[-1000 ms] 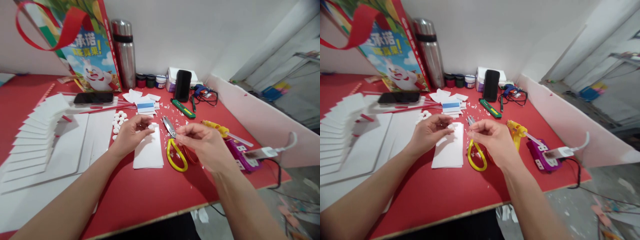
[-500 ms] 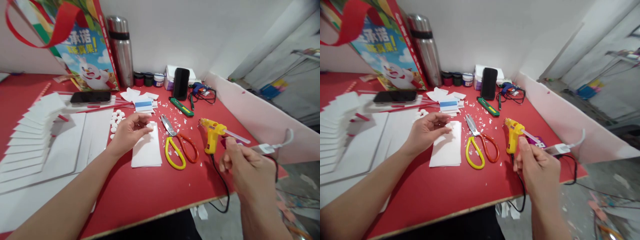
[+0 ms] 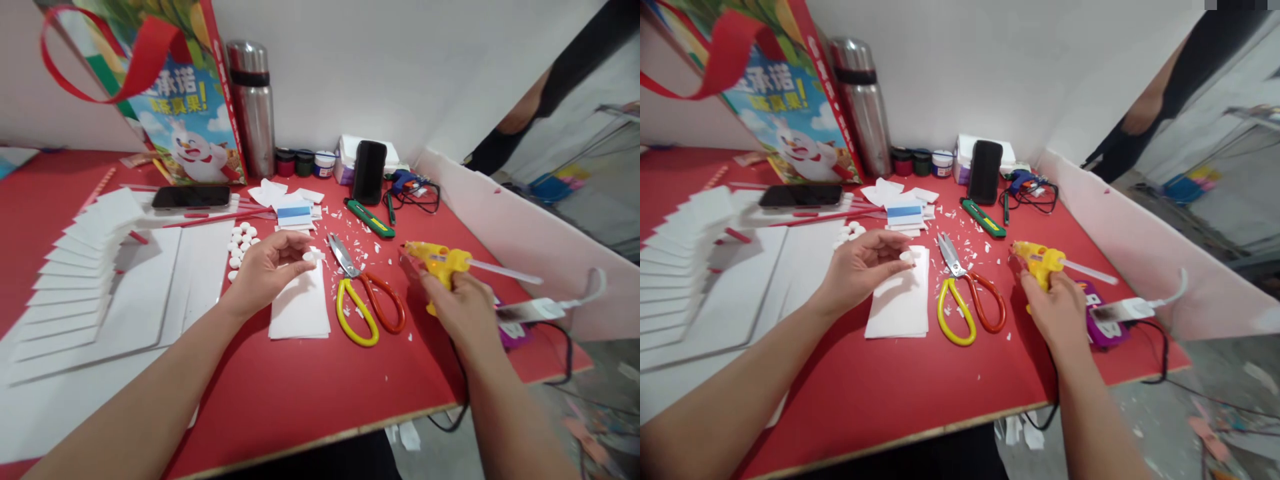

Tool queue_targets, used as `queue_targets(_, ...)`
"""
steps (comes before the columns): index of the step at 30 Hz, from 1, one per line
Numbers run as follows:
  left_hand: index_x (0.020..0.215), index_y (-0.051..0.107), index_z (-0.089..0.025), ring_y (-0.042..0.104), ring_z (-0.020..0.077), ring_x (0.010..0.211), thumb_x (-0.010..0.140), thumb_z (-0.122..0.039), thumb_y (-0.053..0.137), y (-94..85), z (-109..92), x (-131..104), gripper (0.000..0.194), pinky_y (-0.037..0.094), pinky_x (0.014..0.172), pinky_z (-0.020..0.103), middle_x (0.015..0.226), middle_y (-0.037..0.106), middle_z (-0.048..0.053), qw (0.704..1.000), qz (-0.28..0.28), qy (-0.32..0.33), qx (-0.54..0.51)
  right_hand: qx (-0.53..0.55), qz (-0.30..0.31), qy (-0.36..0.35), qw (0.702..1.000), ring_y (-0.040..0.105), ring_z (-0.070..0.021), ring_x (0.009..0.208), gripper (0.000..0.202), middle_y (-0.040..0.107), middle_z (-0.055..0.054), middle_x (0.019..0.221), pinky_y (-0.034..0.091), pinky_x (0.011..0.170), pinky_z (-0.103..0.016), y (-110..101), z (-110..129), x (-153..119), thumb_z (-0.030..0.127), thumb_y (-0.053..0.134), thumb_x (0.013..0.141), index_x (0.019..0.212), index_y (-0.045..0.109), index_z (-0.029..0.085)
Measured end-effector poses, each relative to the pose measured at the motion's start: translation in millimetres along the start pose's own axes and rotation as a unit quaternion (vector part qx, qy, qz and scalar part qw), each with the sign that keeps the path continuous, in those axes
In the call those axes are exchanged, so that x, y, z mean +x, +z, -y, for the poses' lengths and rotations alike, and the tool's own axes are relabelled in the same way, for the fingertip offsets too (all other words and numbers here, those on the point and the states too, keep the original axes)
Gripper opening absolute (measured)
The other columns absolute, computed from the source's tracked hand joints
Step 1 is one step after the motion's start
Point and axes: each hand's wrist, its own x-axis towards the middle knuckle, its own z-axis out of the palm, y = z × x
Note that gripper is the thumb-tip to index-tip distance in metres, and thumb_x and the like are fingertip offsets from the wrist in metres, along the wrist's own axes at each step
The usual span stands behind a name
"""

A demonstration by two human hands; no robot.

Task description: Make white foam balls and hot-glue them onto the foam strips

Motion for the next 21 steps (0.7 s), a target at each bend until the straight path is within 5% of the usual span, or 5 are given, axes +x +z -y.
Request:
queue_targets(2,0.108,0.071,-0.017,0.071,0.0179,0.092,0.077,-0.024,0.083,-0.3,0.9,1.0,0.034,0.061,0.088,0.036,0.1,0.073,0.007,1.0,-0.002,-0.001,-0.003,0.138,0.018,0.039,0.99,0.05,-0.0191,0.06,0.039,0.054,-0.004,0.059,0.038,0.057,-0.034,-4.0,9.6,-8.7,0.047,0.075,0.083,0.057,0.056,0.023)
queue_targets(5,0.108,0.071,-0.017,0.071,0.0182,0.093,0.077,-0.024,0.083,-0.3,1.4,2.3,0.034,0.061,0.089,0.036,0.1,0.073,0.007,1.0,-0.002,0.0,-0.001,0.389,0.102,0.076,0.912,0.059,-0.0177,0.068,0.017,0.069,-0.004,0.079,0.043,0.053,-0.028,-6.0,29.7,-29.5,0.038,0.081,0.081,0.084,0.074,0.023)
queue_targets(9,0.108,0.071,-0.016,0.07,0.0172,0.091,0.077,-0.022,0.084,-0.1,1.5,2.9,0.034,0.06,0.087,0.034,0.098,0.073,0.006,1.0,-0.006,-0.002,0.007,0.458,0.24,0.098,0.85,0.068,-0.0202,0.081,0.016,0.074,-0.006,0.095,0.056,0.064,-0.029,-1.6,50.0,-51.6,0.036,0.083,0.08,0.088,0.077,0.023)
queue_targets(12,0.109,0.07,-0.016,0.07,0.0165,0.091,0.078,-0.022,0.084,-0.6,3.0,2.9,0.035,0.06,0.088,0.033,0.098,0.073,0.006,1.0,-0.007,-0.003,0.006,0.427,0.3,0.085,0.849,0.067,-0.0204,0.078,0.02,0.073,-0.007,0.086,0.056,0.066,-0.029,4.0,52.8,-59.8,0.041,0.079,0.085,0.084,0.078,0.021)
queue_targets(21,0.113,0.07,-0.018,0.07,0.018,0.095,0.08,-0.022,0.083,-2.5,6.6,2.0,0.036,0.059,0.09,0.035,0.099,0.072,0.005,1.0,0.014,0.011,0.01,0.384,0.298,0.066,0.872,0.06,-0.0189,0.069,0.03,0.067,-0.006,0.077,0.051,0.06,-0.029,13.6,58.6,-66.5,0.047,0.075,0.084,0.077,0.072,0.019)
